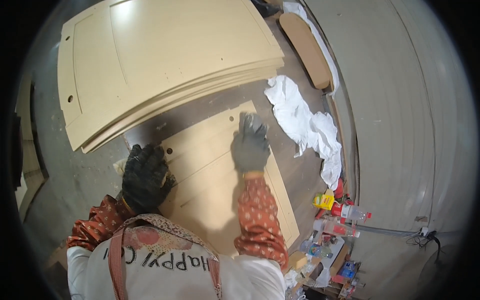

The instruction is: The person sands the surface and edges of wooden cabinet doors with a sanding block and wipes the dust away with a sponge.

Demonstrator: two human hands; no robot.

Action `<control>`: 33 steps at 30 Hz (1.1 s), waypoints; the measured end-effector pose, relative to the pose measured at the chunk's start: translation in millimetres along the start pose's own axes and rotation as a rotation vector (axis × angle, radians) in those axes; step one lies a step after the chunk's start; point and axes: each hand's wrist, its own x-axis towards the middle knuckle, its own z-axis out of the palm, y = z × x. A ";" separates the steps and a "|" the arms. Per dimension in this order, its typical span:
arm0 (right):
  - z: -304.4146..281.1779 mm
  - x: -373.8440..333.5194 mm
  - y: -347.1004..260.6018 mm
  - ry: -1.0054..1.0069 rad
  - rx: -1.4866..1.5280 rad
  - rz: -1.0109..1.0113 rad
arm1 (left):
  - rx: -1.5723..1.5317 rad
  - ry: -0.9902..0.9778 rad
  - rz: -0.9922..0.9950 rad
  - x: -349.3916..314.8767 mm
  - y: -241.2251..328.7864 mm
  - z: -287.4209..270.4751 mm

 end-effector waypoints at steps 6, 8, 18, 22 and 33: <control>1.0 -4.3 -8.3 -0.056 -0.020 0.085 | -0.001 0.008 -0.053 -2.0 -4.2 2.0; 19.2 4.2 14.3 0.208 0.076 -0.177 | 0.019 -0.019 -0.033 3.6 -1.9 -1.2; -5.1 40.2 14.1 -0.033 0.108 -0.015 | -0.036 0.007 -0.031 5.7 -2.9 -6.8; -3.7 3.8 -8.7 -0.012 -0.063 -0.120 | 0.009 0.024 -0.047 -1.4 -7.7 2.3; 18.5 28.8 35.9 0.054 0.080 -0.210 | -0.069 0.040 -0.009 1.0 -5.8 -2.2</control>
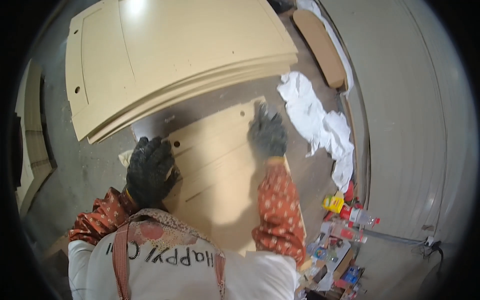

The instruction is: The person sands the surface and edges of wooden cabinet doors with a sanding block and wipes the dust away with a sponge.

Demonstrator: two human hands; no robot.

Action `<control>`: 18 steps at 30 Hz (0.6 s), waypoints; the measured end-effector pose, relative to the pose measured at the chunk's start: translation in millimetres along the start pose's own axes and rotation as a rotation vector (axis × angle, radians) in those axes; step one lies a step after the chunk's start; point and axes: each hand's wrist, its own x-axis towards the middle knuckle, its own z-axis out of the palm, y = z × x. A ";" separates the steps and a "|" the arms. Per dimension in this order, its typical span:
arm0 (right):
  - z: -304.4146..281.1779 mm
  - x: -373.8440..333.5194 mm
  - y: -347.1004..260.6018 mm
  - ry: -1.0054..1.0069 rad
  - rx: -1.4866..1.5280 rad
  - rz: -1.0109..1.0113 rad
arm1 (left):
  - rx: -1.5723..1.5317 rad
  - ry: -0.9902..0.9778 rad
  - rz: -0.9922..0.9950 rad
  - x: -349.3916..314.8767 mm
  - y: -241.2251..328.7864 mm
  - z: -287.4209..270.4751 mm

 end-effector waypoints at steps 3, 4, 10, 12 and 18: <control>-6.8 0.1 -28.5 -0.070 -0.038 0.128 | -0.005 -0.005 -0.014 -1.3 -7.1 -2.0; -1.0 -7.6 -33.4 0.073 -0.104 0.009 | 0.004 0.004 -0.019 3.3 -11.2 1.5; -2.5 5.8 -13.6 -0.026 0.006 0.129 | 0.001 0.068 0.026 -1.3 -10.3 1.7; -11.8 -18.1 -53.7 -0.019 -0.245 0.033 | -0.057 0.026 -0.007 -3.6 -10.9 4.4; 0.9 10.5 -3.0 -0.096 0.027 0.211 | -0.061 0.033 -0.016 0.7 -6.1 -3.7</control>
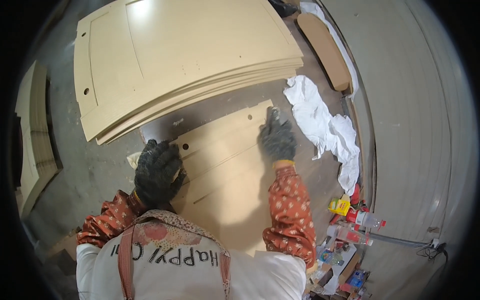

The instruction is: The person sands the surface and edges of wooden cabinet doors with a sanding block and wipes the dust away with a sponge.

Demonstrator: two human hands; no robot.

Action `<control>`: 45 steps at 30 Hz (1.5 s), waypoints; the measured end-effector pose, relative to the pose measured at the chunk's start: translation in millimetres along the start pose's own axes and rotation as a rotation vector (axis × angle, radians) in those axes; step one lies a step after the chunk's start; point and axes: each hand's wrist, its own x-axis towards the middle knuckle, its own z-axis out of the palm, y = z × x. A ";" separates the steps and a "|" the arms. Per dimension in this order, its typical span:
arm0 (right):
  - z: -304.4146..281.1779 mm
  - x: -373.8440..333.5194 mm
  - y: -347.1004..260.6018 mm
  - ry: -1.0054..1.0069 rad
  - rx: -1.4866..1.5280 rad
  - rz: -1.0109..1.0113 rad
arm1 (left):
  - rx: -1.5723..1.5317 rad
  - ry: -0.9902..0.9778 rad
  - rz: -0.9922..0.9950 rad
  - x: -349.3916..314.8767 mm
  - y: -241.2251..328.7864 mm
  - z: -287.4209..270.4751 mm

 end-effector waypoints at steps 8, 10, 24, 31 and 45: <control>20.2 24.3 4.8 0.156 -0.091 -0.164 | -0.003 0.001 0.036 -1.5 -2.6 1.8; -5.6 32.9 -15.2 -0.102 -0.053 0.170 | -0.029 -0.012 0.011 1.7 -5.0 3.1; -12.9 -71.8 -88.1 0.007 -0.109 -0.330 | 0.015 0.054 0.032 -8.4 -5.2 4.0; -33.3 -68.8 -90.2 -0.230 -0.242 -0.094 | 0.096 -0.132 0.048 -49.7 -9.4 -24.4; 45.1 -51.3 -29.0 0.048 0.253 -0.250 | -0.086 -0.251 0.298 -73.5 -14.8 -19.0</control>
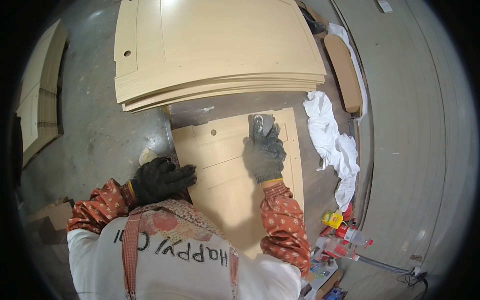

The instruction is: The person sands the surface and edges of wooden cabinet doors with a sanding block and wipes the dust away with a sponge.

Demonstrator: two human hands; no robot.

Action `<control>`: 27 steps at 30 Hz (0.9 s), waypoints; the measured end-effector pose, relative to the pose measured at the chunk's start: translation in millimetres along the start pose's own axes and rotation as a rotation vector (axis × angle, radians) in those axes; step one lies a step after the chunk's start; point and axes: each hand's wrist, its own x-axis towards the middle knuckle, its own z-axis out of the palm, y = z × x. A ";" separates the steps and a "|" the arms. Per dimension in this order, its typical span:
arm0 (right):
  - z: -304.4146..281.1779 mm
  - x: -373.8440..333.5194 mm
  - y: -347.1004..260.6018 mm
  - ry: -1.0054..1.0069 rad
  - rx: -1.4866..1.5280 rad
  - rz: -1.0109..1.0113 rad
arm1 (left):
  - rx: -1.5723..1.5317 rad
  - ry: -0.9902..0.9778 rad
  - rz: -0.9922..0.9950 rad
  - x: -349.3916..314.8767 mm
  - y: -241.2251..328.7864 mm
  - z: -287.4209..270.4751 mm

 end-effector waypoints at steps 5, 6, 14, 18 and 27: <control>-50.3 -27.2 -124.4 -0.077 -0.372 -0.340 | 0.007 -0.013 -0.024 -7.8 -6.0 8.5; -60.1 -18.3 -119.2 -0.179 -0.371 -0.161 | 0.014 -0.021 -0.022 -9.1 -2.6 8.9; -50.9 -9.0 -97.8 -0.327 -0.431 -0.043 | -0.050 -0.002 -0.014 -10.1 -4.2 7.5; -56.0 -11.3 -110.8 -0.164 -0.361 -0.188 | -0.092 0.025 -0.036 -15.0 -7.5 15.0; -47.2 -25.7 -134.3 0.038 -0.379 -0.339 | -0.129 0.016 -0.083 -13.3 -5.4 14.8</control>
